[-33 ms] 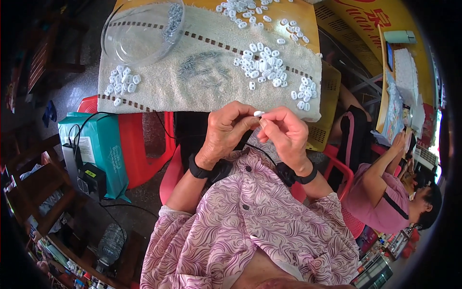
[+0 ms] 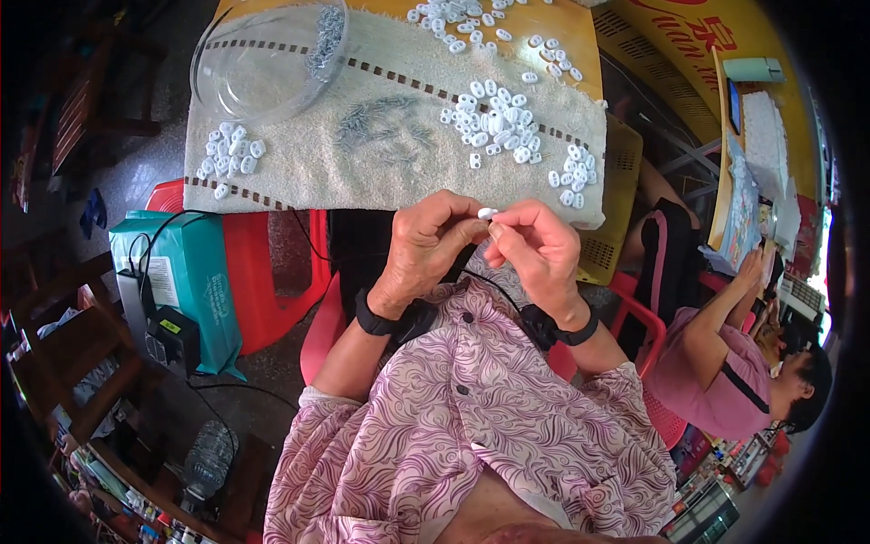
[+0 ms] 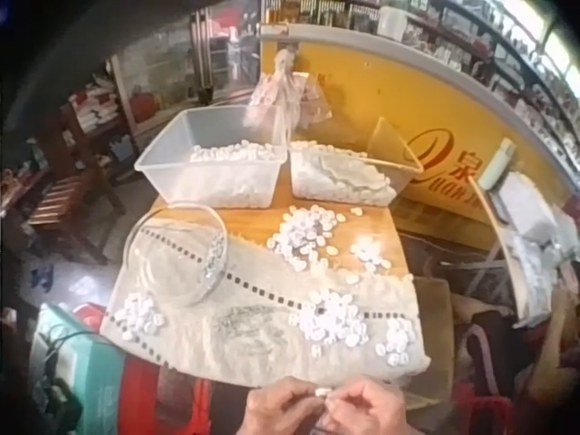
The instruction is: The person picks up a white plastic toggle and a metal spring, then inserts the spring into the toggle by hand. They repeat this process with several more toggles and springs, placing the assembled pieces onto a towel.
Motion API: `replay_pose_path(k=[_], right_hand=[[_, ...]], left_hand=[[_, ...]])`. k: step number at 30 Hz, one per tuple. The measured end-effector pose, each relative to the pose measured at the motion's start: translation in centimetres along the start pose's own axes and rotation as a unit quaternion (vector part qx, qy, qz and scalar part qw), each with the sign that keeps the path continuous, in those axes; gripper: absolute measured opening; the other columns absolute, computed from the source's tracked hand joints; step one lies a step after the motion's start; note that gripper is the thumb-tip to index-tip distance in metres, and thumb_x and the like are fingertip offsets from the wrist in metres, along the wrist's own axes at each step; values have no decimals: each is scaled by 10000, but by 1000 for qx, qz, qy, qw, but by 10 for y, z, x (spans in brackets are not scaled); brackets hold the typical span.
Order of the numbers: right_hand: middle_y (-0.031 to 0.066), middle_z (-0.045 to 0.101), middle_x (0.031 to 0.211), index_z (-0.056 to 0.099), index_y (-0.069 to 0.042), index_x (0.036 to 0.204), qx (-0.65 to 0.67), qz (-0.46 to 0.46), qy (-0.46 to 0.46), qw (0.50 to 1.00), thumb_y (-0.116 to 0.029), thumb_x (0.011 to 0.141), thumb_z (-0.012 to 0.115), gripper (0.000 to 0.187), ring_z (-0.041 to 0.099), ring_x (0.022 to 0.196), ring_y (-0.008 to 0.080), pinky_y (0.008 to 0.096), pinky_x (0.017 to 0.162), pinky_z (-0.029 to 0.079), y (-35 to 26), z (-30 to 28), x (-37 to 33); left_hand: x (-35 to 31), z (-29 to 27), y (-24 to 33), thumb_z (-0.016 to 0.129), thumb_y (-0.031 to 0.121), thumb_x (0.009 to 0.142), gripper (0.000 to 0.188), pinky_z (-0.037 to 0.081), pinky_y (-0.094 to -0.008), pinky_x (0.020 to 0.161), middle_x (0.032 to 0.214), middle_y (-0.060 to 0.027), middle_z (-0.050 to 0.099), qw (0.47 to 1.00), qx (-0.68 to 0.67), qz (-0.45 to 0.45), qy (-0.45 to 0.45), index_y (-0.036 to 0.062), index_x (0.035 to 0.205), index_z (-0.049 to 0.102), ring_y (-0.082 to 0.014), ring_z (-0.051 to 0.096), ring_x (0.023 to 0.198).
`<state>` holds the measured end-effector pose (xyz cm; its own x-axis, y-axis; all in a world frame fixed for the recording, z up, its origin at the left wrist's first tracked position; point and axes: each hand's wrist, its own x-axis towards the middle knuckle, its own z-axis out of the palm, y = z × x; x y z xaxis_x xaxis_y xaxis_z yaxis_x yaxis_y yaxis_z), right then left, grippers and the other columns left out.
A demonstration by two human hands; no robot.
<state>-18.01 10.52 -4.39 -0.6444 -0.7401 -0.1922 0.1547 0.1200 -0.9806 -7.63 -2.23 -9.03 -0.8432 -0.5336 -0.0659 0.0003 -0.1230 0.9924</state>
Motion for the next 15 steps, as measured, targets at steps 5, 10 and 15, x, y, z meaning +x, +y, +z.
replay_pose_path(k=[5,10,15], right_hand=[[40,631,807,585,13,1006,11,43,-18,999,-18,900,595,112,618,655,70,202,558,511,1,-9,5],[35,638,811,604,19,1040,-28,8,-7,1000,-42,909,603,145,614,669,62,193,562,502,-2,-11,13],[38,652,775,647,17,962,-2,77,12,997,-86,920,609,117,613,630,67,190,529,494,-3,-9,15]], left_hand=[[0,2,6,646,31,882,109,533,-221,644,823,-57,678,993,-93,-67,-22,-36,967,641,-102,658,735],[-1,2,10,624,58,910,147,540,-223,664,861,-67,672,975,-175,-129,-48,-43,1018,620,-101,647,735],[1,8,9,649,32,884,183,545,-228,677,882,-68,659,978,-184,-97,-27,-43,1046,615,-105,649,760]])
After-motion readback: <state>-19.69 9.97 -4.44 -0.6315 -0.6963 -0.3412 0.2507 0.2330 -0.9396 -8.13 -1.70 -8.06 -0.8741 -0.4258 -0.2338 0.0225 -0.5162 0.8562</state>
